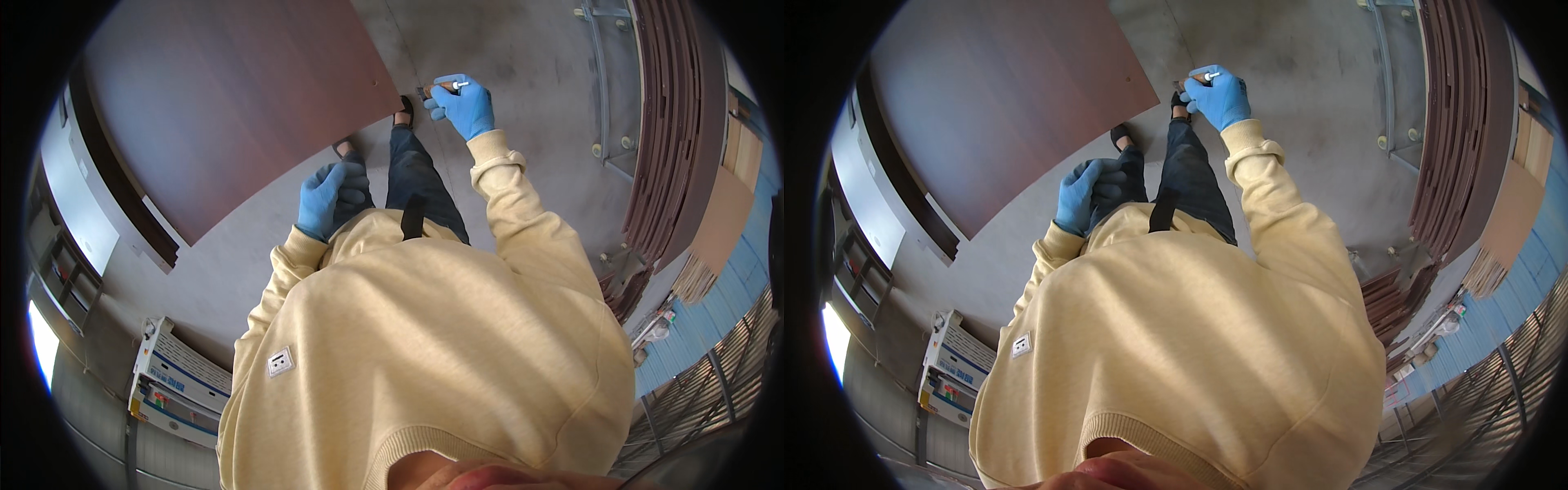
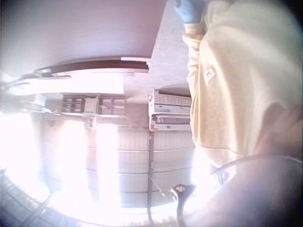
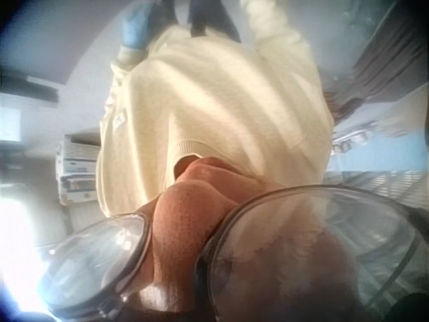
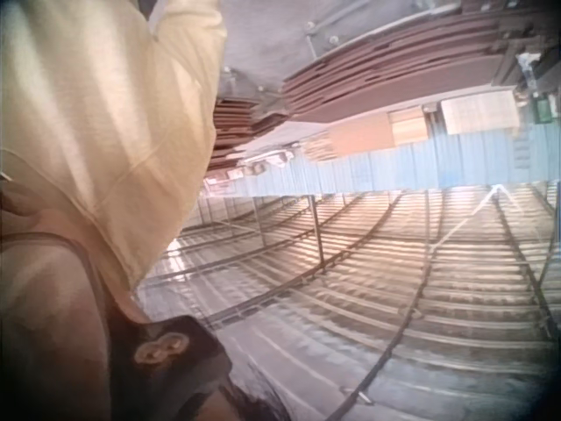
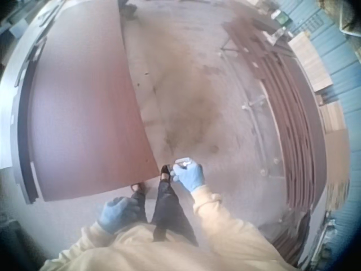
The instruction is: The person marks a large brown wood panel with a marker, then lifts and stacks it with other similar panels. The person also picks up and stacks several smaller wood strips. The task involves handling and organizing wood components in a workshop.
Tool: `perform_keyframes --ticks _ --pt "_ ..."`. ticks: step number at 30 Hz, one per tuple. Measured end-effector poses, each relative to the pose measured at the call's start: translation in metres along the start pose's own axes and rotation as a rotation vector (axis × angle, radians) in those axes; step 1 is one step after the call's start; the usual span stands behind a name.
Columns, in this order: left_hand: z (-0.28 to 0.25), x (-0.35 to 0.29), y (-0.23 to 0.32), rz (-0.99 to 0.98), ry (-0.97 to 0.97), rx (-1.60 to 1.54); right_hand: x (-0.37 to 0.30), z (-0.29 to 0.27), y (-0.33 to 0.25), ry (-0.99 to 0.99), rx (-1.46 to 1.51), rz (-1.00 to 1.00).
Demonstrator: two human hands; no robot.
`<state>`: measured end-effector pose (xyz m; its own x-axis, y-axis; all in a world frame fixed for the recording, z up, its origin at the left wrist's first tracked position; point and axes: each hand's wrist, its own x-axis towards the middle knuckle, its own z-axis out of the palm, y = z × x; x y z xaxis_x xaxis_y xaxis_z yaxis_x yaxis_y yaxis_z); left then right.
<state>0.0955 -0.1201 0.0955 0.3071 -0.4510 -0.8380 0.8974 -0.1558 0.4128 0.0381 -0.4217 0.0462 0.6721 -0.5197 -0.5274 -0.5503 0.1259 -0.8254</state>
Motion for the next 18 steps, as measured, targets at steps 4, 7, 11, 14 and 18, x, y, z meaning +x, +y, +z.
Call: perform_keyframes --ticks 4,7,11,14,18 --pt "0.024 0.006 0.007 -0.015 0.039 -0.003 -0.009 0.012 -0.013 -0.03 0.204 -0.034" --pt "0.037 0.007 0.008 -0.001 0.06 -0.044 -0.024 0.028 -0.029 -0.016 0.12 -0.077" --pt "0.053 0.012 0.007 0.017 0.078 -0.119 -0.015 0.031 -0.01 0.174 -0.412 -0.423" --pt "0.053 0.019 0.005 0.018 0.084 -0.135 -0.008 0.026 -0.01 0.298 -0.622 -0.351" --pt "0.059 0.019 0.006 0.025 0.102 -0.134 -0.009 0.015 -0.025 0.238 -0.541 -0.387"
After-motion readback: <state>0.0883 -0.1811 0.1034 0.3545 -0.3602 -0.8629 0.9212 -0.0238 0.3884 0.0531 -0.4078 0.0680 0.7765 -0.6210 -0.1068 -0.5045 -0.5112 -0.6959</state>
